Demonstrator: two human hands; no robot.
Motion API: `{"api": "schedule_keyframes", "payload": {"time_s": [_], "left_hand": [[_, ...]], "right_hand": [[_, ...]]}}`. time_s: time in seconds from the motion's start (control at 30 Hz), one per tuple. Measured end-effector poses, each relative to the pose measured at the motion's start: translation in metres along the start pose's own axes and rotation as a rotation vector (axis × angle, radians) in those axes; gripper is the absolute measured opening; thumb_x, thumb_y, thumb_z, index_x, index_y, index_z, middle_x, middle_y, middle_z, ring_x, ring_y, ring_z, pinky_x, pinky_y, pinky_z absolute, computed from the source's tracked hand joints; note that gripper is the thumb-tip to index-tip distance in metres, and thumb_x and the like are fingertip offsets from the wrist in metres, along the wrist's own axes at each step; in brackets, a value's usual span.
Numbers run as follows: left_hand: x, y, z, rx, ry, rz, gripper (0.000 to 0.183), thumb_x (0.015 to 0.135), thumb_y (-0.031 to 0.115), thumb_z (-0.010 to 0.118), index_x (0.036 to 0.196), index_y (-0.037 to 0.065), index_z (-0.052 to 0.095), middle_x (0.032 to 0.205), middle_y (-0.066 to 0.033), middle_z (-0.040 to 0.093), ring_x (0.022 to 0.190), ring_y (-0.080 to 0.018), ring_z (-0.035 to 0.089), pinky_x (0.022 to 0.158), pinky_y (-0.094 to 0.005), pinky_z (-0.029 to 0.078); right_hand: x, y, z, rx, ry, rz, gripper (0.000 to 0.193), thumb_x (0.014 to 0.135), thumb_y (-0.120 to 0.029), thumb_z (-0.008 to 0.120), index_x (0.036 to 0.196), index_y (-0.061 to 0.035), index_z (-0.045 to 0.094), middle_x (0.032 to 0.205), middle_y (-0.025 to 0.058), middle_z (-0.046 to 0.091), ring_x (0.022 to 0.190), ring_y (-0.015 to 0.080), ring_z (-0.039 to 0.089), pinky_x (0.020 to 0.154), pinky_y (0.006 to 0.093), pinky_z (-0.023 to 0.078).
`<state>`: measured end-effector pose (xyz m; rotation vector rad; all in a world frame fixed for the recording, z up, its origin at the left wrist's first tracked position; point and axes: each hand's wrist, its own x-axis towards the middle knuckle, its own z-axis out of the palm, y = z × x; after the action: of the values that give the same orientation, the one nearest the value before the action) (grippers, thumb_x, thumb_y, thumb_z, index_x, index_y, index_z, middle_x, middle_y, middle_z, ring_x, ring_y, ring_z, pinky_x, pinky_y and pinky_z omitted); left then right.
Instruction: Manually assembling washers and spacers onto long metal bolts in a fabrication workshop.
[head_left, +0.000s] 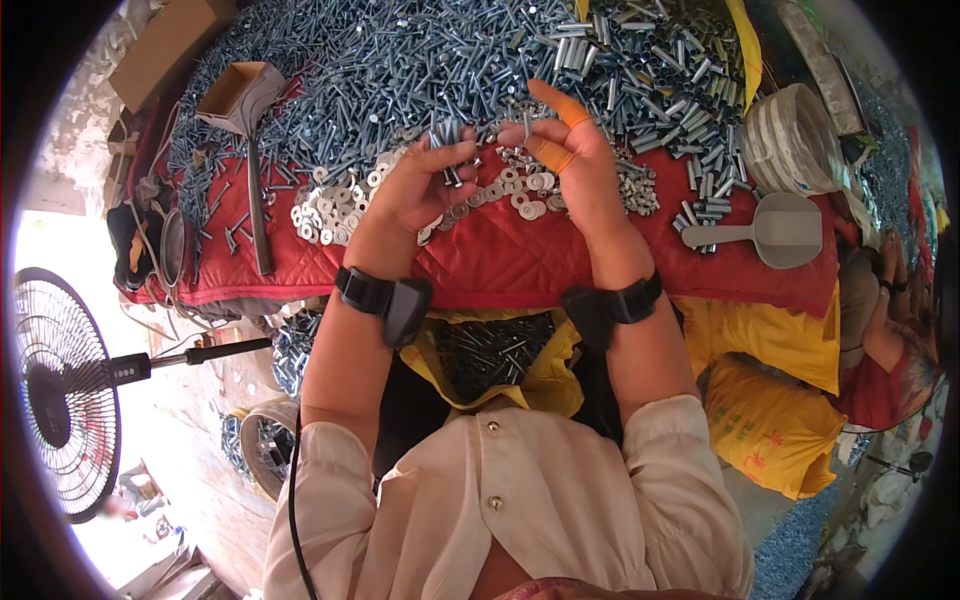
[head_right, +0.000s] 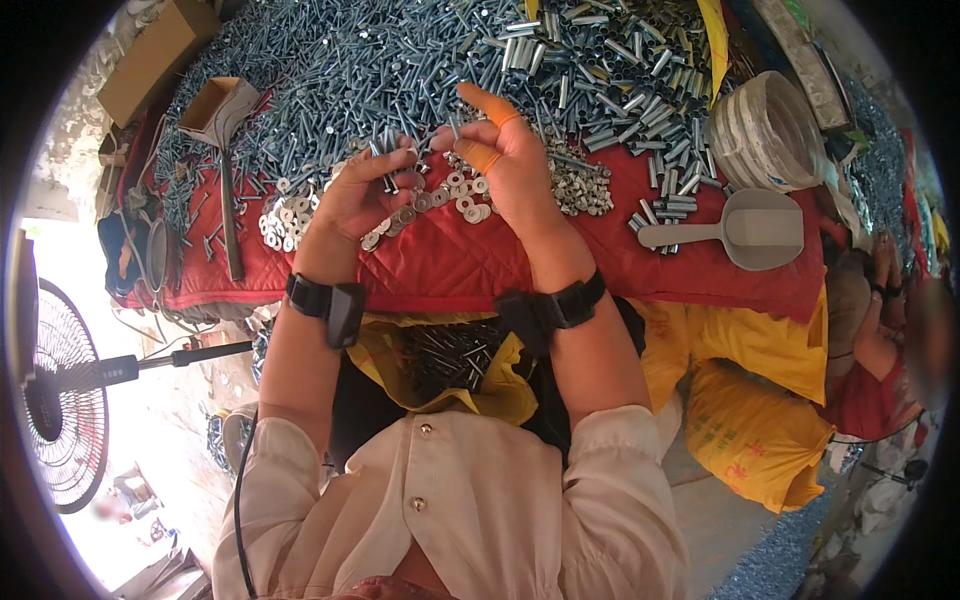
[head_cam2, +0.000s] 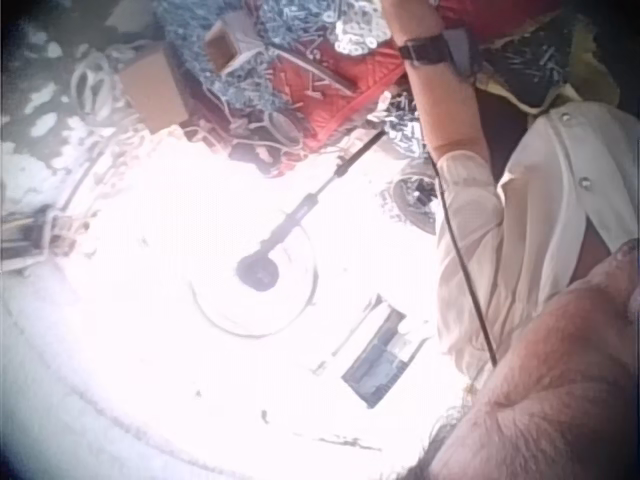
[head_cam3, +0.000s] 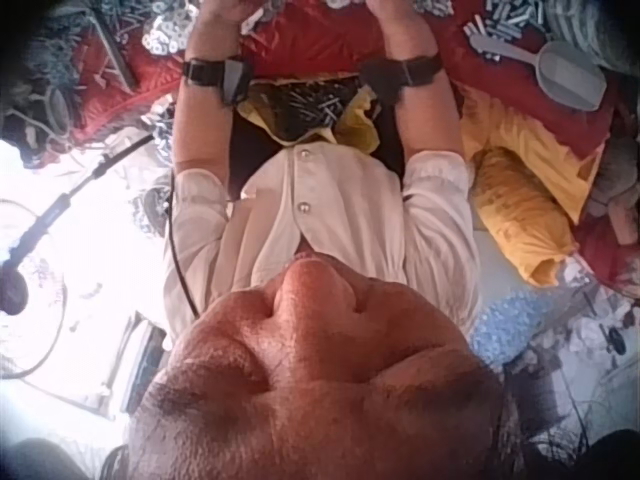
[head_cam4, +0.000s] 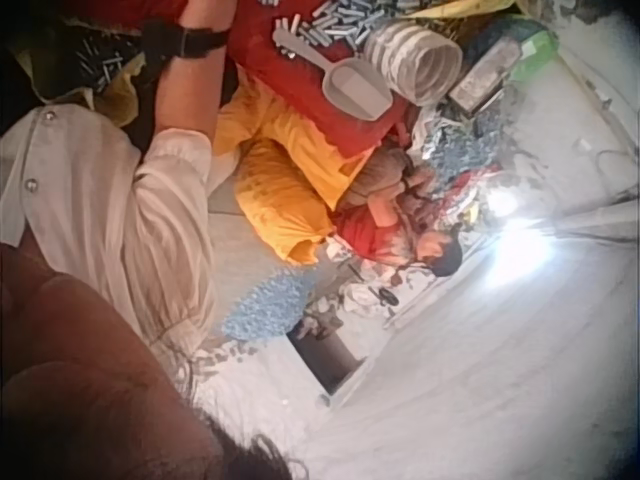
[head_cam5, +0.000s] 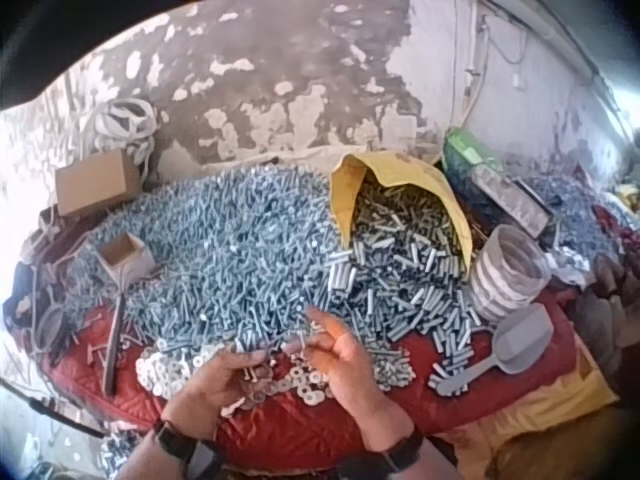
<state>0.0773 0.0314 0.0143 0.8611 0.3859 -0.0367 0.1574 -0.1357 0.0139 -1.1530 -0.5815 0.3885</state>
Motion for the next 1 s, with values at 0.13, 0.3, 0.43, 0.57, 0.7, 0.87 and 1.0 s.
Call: {"api": "schedule_keyframes", "payload": {"time_s": [0.13, 0.3, 0.43, 0.57, 0.7, 0.87, 1.0], "left_hand": [[0.003, 0.001, -0.016, -0.219, -0.114, -0.085, 0.015, 0.09, 0.024, 0.053, 0.085, 0.01, 0.053, 0.058, 0.0047, 0.037, 0.049, -0.0052, 0.036, 0.039, -0.0162, 0.028], [-0.01, 0.001, 0.01, 0.101, 0.116, -0.105, 0.032, 0.089, 0.033, 0.049, 0.099, 0.004, 0.057, 0.082, -0.0093, 0.064, 0.061, -0.0134, 0.059, 0.044, -0.0225, 0.045], [-0.014, -0.005, 0.01, 0.091, -0.074, -0.203, 0.028, 0.089, 0.031, 0.051, 0.097, 0.006, 0.059, 0.083, -0.0085, 0.064, 0.061, -0.0143, 0.058, 0.045, -0.0232, 0.044], [-0.009, -0.014, -0.004, 0.134, -0.095, -0.105, 0.021, 0.086, 0.025, 0.057, 0.095, 0.007, 0.059, 0.079, -0.0053, 0.061, 0.057, -0.0115, 0.054, 0.042, -0.0217, 0.039], [-0.011, 0.0, -0.009, 0.208, 0.109, -0.002, 0.017, 0.084, 0.016, 0.06, 0.096, 0.005, 0.055, 0.073, -0.0012, 0.053, 0.057, -0.0095, 0.048, 0.04, -0.0205, 0.034], [-0.01, -0.011, -0.008, 0.175, 0.245, 0.064, 0.014, 0.081, 0.012, 0.063, 0.089, 0.008, 0.053, 0.072, 0.0001, 0.052, 0.057, -0.0092, 0.048, 0.041, -0.0209, 0.035], [-0.015, -0.016, -0.005, 0.105, 0.128, 0.056, 0.011, 0.081, 0.014, 0.062, 0.085, 0.006, 0.055, 0.067, -0.0013, 0.053, 0.052, -0.0083, 0.047, 0.036, -0.0203, 0.031]], "right_hand": [[0.0, -0.006, 0.004, 0.053, -0.038, -0.006, 0.032, 0.085, -0.002, 0.051, 0.117, 0.0005, 0.049, 0.095, 0.0145, 0.065, 0.099, 0.021, 0.06, 0.089, 0.0292, 0.043], [-0.002, -0.001, 0.009, 0.162, 0.007, 0.094, 0.024, 0.085, -0.005, 0.056, 0.108, 0.0005, 0.052, 0.094, 0.0142, 0.065, 0.095, 0.0194, 0.061, 0.087, 0.029, 0.046], [-0.003, 0.014, 0.013, 0.203, 0.063, 0.118, 0.024, 0.083, -0.007, 0.06, 0.105, 0.0005, 0.052, 0.097, 0.0145, 0.064, 0.091, 0.0181, 0.063, 0.083, 0.0274, 0.048], [0.0, 0.02, 0.007, -0.106, 0.048, 0.034, 0.014, 0.08, -0.008, 0.063, 0.092, -0.0026, 0.059, 0.101, 0.0118, 0.063, 0.1, 0.0219, 0.057, 0.09, 0.035, 0.043], [0.006, -0.005, -0.001, -1.292, -0.053, -0.613, 0.002, 0.073, -0.01, 0.063, 0.072, -0.0087, 0.064, 0.107, 0.0118, 0.06, 0.116, 0.0293, 0.046, 0.098, 0.0468, 0.033], [-0.002, 0.023, -0.005, -1.511, -0.208, -0.629, 0.007, 0.069, -0.011, 0.058, 0.07, -0.0087, 0.065, 0.108, 0.0133, 0.059, 0.118, 0.0318, 0.044, 0.098, 0.05, 0.032], [-0.004, 0.009, 0.001, -1.495, -0.031, -0.655, 0.006, 0.068, -0.009, 0.061, 0.072, -0.0068, 0.065, 0.096, 0.0118, 0.063, 0.105, 0.0284, 0.053, 0.089, 0.0452, 0.041]]}}
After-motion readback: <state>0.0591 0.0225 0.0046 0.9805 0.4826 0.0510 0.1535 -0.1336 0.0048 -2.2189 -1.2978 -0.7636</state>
